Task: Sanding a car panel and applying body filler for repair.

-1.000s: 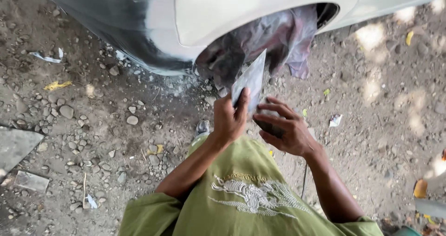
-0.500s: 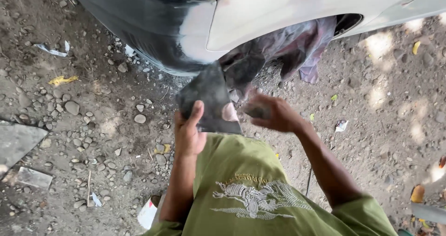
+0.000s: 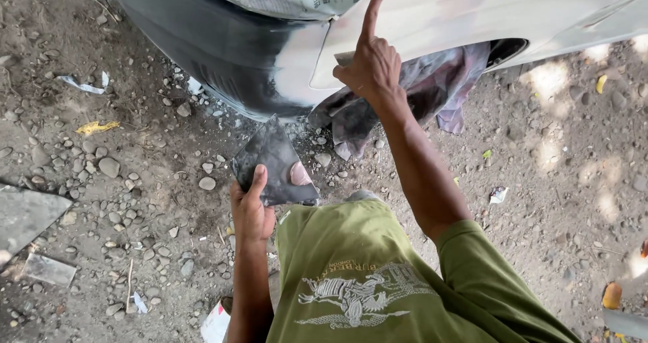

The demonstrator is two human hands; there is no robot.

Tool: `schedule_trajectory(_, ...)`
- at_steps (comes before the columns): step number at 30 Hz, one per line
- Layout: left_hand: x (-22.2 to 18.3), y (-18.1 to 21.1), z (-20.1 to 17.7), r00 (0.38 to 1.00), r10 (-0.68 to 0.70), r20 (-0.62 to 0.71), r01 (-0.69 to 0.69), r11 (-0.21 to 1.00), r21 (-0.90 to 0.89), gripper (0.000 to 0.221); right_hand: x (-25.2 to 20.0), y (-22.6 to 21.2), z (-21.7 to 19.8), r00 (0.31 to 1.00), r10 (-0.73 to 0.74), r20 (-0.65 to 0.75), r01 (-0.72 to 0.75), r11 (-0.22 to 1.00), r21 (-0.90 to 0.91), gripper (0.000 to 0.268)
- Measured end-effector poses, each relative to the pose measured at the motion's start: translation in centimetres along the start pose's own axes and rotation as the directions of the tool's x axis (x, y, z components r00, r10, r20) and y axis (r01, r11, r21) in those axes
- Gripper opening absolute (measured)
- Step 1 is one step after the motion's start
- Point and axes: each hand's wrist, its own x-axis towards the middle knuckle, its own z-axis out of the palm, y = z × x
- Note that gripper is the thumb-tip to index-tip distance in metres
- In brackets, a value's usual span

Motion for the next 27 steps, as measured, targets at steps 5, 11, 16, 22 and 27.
schedule_trajectory(5, 0.8, -0.4, -1.1, 0.999, -0.033, 0.027, 0.033, 0.999, 0.016, 0.017, -0.5, -1.2, 2.3, 1.000, 0.012, 0.029, -0.011, 1.000, -0.026, 0.141)
schedule_trajectory(11, 1.9, -0.7, -1.0, 0.997, -0.036, 0.067, 0.034, 0.999, 0.022, 0.017, -0.6, -2.1, 3.2, 0.997, 0.056, 0.054, -0.054, 0.998, -0.029, 0.139)
schedule_trajectory(16, 2.0, 0.3, 1.2, 0.996, -0.060, 0.070, 0.058, 0.998, 0.025, 0.015, -1.2, -3.2, 3.7, 0.996, 0.054, 0.077, -0.051, 0.998, -0.039, 0.138)
schedule_trajectory(22, 2.5, -1.1, 0.3, 0.992, -0.087, 0.090, 0.083, 0.995, 0.047, 0.015, -2.1, -2.6, 6.0, 0.991, 0.031, 0.130, -0.027, 0.999, -0.035, 0.134)
schedule_trajectory(27, 3.1, -1.3, 2.2, 0.985, -0.105, 0.135, 0.099, 0.994, 0.051, 0.018, -5.9, -1.8, 0.4, 0.905, 0.087, 0.417, -0.056, 0.995, -0.085, 0.126)
